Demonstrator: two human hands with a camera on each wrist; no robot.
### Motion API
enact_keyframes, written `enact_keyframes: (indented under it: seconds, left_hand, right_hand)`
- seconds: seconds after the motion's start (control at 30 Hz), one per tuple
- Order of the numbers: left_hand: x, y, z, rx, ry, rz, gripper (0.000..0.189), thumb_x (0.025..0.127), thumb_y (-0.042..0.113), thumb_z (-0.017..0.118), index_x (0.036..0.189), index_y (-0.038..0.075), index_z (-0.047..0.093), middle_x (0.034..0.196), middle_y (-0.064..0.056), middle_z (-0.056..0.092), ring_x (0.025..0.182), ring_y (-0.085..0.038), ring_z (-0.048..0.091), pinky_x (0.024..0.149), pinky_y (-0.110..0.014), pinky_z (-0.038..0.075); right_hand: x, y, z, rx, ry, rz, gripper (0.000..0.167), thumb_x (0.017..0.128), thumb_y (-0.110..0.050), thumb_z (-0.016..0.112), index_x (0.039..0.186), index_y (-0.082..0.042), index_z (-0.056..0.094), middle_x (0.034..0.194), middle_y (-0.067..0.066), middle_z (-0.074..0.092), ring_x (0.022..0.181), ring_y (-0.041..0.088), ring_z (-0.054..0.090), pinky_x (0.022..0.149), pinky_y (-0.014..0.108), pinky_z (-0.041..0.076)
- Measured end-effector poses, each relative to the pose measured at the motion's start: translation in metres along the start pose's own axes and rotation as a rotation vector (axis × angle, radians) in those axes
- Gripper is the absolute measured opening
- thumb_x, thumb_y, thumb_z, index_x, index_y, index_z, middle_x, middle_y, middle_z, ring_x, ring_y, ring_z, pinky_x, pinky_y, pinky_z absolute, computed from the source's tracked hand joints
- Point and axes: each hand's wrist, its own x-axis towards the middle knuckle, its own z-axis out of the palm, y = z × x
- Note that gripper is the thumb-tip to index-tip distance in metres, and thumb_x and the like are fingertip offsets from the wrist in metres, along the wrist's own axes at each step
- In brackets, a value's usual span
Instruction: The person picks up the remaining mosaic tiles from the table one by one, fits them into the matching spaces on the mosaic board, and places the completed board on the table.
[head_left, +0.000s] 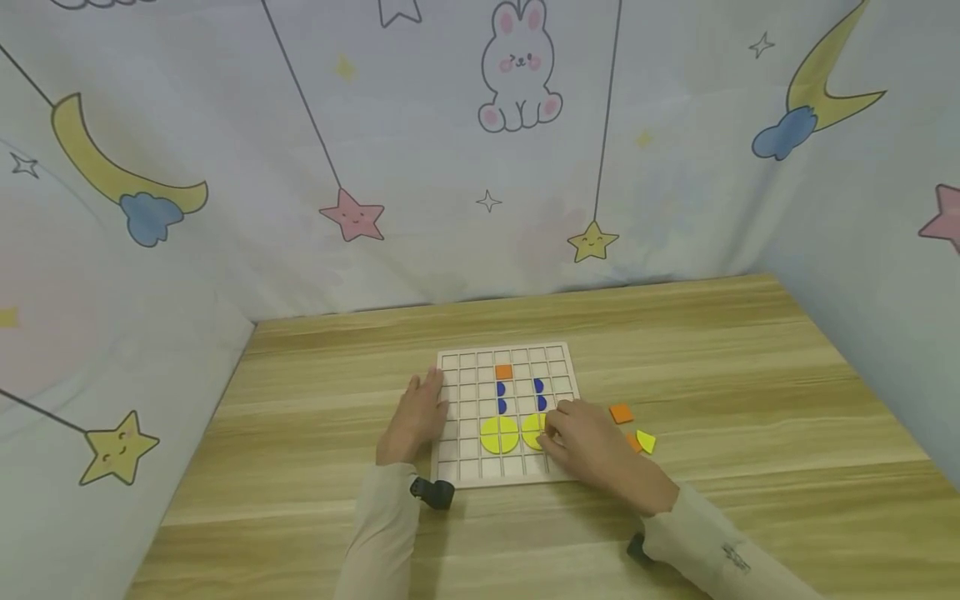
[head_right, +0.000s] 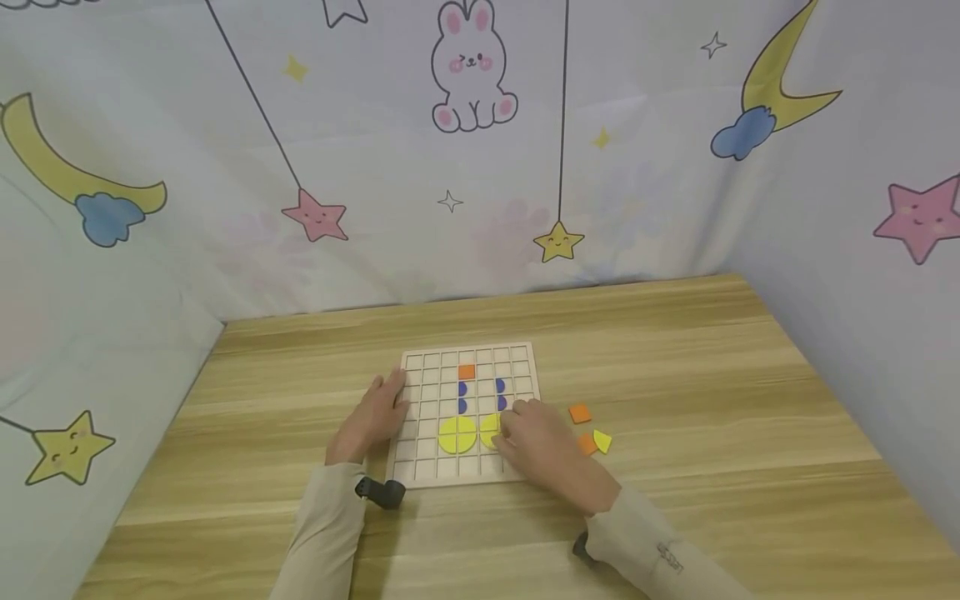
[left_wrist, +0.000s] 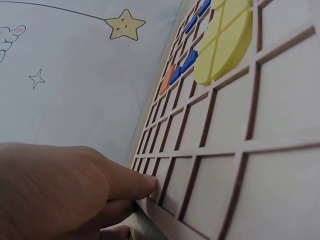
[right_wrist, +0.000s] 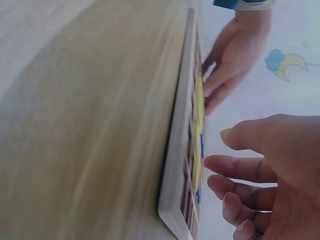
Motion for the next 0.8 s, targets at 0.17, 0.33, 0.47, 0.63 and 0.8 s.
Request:
enact_keyframes:
  seconds: [0.17, 0.33, 0.47, 0.63, 0.8]
  left_hand:
    - [0.001, -0.001, 0.001, 0.010, 0.007, 0.020, 0.056, 0.100, 0.014, 0.043, 0.151, 0.003, 0.023, 0.159, -0.014, 0.017, 0.147, -0.040, 0.010, 0.121, -0.053, 0.013]
    - [0.003, -0.003, 0.003, 0.020, 0.019, 0.037, 0.055, 0.099, 0.012, 0.044, 0.150, 0.000, 0.025, 0.158, -0.016, 0.019, 0.146, -0.042, 0.012, 0.121, -0.053, 0.013]
    - [0.003, -0.003, 0.003, 0.019, 0.018, 0.032, 0.056, 0.099, 0.013, 0.044, 0.150, 0.001, 0.024, 0.159, -0.015, 0.019, 0.146, -0.041, 0.011, 0.121, -0.052, 0.013]
    - [0.003, -0.003, 0.002, 0.022, 0.013, 0.030, 0.056, 0.100, 0.014, 0.043, 0.151, 0.002, 0.022, 0.159, -0.013, 0.017, 0.147, -0.040, 0.010, 0.121, -0.052, 0.012]
    - [0.003, -0.003, 0.002, 0.022, 0.017, 0.029, 0.056, 0.100, 0.015, 0.042, 0.151, 0.003, 0.023, 0.159, -0.013, 0.017, 0.147, -0.040, 0.010, 0.121, -0.052, 0.013]
  right_hand:
    - [-0.007, 0.009, -0.011, 0.058, -0.013, 0.068, 0.014, 0.087, -0.029, 0.066, 0.079, -0.017, 0.065, 0.070, -0.010, 0.049, 0.064, 0.008, 0.040, 0.056, 0.020, 0.036]
    - [-0.015, 0.024, -0.018, 0.053, 0.002, 0.078, 0.011, 0.086, -0.025, 0.067, 0.080, -0.015, 0.065, 0.071, -0.009, 0.050, 0.064, 0.008, 0.042, 0.057, 0.021, 0.038]
    - [-0.021, 0.036, -0.024, 0.066, 0.013, 0.097, 0.008, 0.085, -0.021, 0.067, 0.082, -0.013, 0.066, 0.074, -0.006, 0.054, 0.067, 0.008, 0.047, 0.060, 0.023, 0.043]
    - [-0.031, 0.048, -0.036, 0.063, 0.031, 0.108, 0.006, 0.083, -0.016, 0.068, 0.086, -0.011, 0.066, 0.079, -0.001, 0.059, 0.073, 0.013, 0.055, 0.063, 0.029, 0.049]
    - [-0.043, 0.062, -0.043, 0.065, -0.007, 0.156, 0.014, 0.082, -0.016, 0.071, 0.090, -0.008, 0.065, 0.089, 0.004, 0.064, 0.079, 0.019, 0.060, 0.065, 0.035, 0.053]
